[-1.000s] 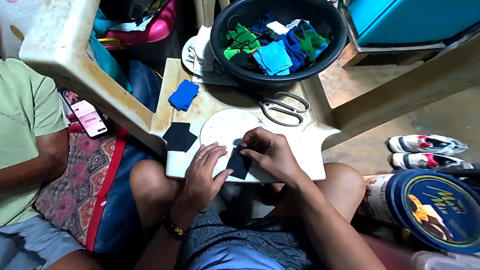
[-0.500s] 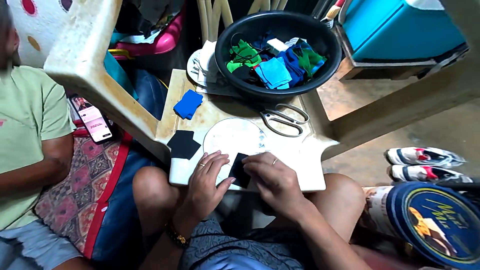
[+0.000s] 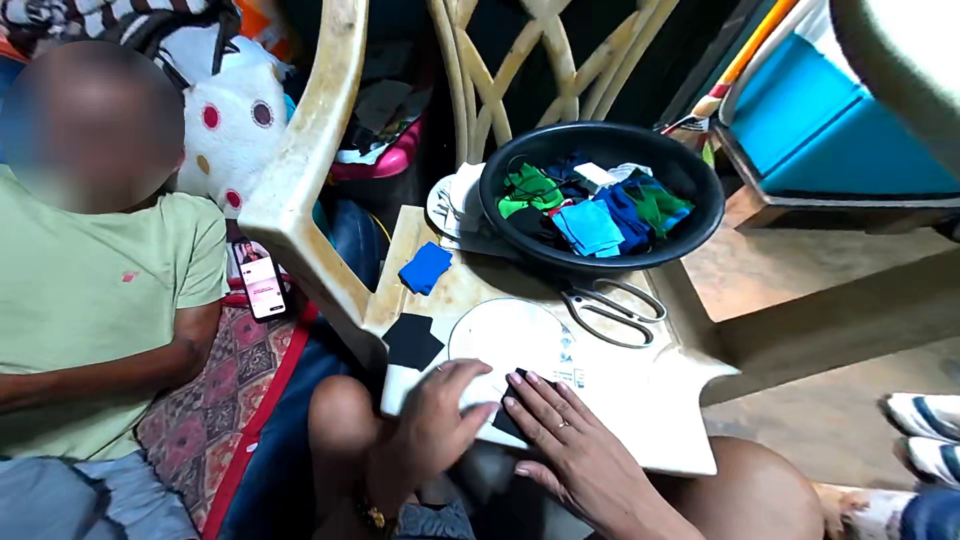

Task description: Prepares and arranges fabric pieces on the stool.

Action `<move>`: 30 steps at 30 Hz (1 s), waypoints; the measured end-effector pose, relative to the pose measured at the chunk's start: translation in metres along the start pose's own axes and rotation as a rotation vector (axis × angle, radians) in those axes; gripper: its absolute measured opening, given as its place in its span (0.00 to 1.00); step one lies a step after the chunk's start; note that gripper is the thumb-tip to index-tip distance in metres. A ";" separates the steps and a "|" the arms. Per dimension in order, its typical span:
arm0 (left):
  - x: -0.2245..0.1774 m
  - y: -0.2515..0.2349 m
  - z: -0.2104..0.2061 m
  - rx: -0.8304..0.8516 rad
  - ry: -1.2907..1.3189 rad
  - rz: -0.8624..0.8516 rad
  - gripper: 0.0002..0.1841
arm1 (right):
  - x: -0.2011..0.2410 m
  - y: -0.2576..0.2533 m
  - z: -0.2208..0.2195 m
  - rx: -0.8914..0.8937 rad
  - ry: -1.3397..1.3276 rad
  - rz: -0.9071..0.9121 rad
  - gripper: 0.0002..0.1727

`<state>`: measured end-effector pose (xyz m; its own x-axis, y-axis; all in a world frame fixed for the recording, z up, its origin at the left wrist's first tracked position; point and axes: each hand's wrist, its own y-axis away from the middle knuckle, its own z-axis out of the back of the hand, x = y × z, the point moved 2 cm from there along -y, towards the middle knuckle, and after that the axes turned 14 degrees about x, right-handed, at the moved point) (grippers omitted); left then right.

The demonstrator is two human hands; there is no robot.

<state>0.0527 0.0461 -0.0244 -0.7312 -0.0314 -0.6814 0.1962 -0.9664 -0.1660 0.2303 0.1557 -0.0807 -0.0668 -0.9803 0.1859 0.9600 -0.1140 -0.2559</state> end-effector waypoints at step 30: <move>0.070 -0.127 0.080 0.096 -0.025 0.408 0.06 | 0.003 0.000 0.002 -0.013 -0.057 -0.023 0.41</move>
<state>-0.0754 0.1467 0.0064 -0.6224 -0.4215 -0.6596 0.4119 -0.8929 0.1820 0.2305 0.1530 -0.0787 -0.0725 -0.9666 0.2459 0.9547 -0.1386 -0.2634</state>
